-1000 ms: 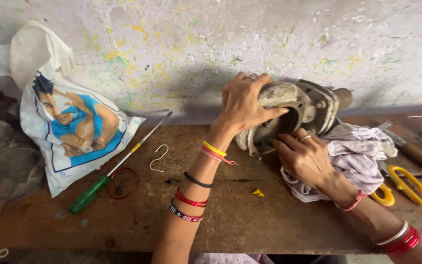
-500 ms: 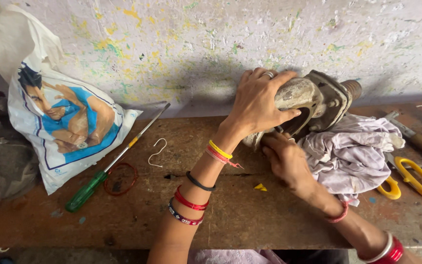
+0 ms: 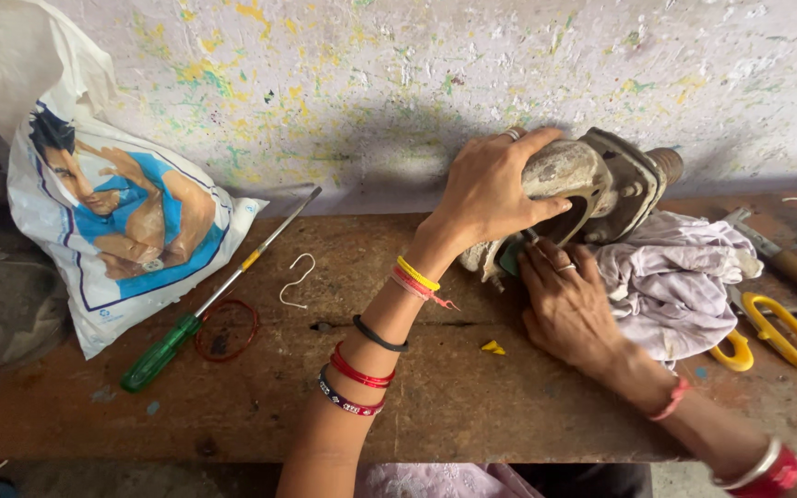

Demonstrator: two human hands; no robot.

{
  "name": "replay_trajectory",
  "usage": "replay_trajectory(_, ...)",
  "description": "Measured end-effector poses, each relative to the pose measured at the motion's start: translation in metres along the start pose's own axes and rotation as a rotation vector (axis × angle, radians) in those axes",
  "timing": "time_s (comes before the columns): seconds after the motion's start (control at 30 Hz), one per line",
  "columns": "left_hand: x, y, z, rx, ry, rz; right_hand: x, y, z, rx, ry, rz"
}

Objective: The person scrubs the interior and exterior surfaces of a metal engine component using a green abrasive pad and wipes it with a cloth. The person rotates the part to access different areas and continues scrubbing and wiping throughout the clip.

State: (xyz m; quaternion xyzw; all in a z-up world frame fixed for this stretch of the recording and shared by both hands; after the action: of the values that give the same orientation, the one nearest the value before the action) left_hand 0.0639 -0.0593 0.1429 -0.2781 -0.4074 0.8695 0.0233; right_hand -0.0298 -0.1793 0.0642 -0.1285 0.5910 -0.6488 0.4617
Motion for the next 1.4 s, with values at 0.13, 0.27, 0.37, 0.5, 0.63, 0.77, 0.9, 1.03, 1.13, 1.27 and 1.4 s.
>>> replay_trajectory(0.13,0.0,-0.003,0.001,0.002,-0.006,-0.005,0.006,0.009,0.007,-0.149,0.124,0.086)
replay_trajectory(0.27,-0.003,-0.006,0.003,0.017,0.01,0.01,0.011,-0.008,0.032,-0.149,0.16,0.15)
replay_trajectory(0.37,-0.001,-0.006,0.001,0.027,-0.004,-0.002,0.009,-0.016,0.034,-0.025,0.207,0.046)
replay_trajectory(0.5,-0.002,-0.006,0.001,0.033,0.02,0.017,0.002,-0.012,0.023,0.056,0.214,-0.036)
replay_trajectory(0.63,-0.003,0.0,-0.003,0.007,-0.033,-0.041,0.004,0.019,0.019,0.001,0.374,-0.216)
replay_trajectory(0.77,-0.004,-0.001,-0.002,0.029,0.022,0.016,0.005,0.045,0.004,-0.295,0.398,-0.168)
replay_trajectory(0.9,-0.004,-0.001,-0.004,0.034,0.038,0.011,0.007,0.031,0.011,0.03,0.106,-0.022)
replay_trajectory(1.03,-0.003,0.005,-0.005,0.016,-0.002,-0.017,0.008,0.036,0.03,0.084,0.109,-0.204)
replay_trajectory(1.13,-0.001,0.004,-0.002,0.01,0.029,0.034,0.014,0.058,0.019,0.136,0.297,-0.726)
replay_trajectory(1.27,-0.002,0.002,-0.008,0.004,0.022,0.032,-0.001,0.011,-0.007,-0.328,0.252,0.13)
replay_trajectory(1.4,-0.005,0.008,-0.009,0.06,0.048,0.019,-0.003,-0.015,0.006,0.027,0.1,0.047)
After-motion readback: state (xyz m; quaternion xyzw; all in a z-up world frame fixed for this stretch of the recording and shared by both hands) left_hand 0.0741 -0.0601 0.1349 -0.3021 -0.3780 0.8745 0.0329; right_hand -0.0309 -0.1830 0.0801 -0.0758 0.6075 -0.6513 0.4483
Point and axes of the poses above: each hand's wrist, its own x-axis away from the middle knuckle, its own y-axis out of the palm, z = x × y, the point moved 5 cm from there along -x, towards the middle knuckle, and after that the axes turned 12 degrees about -y, right-handed, at the moved point
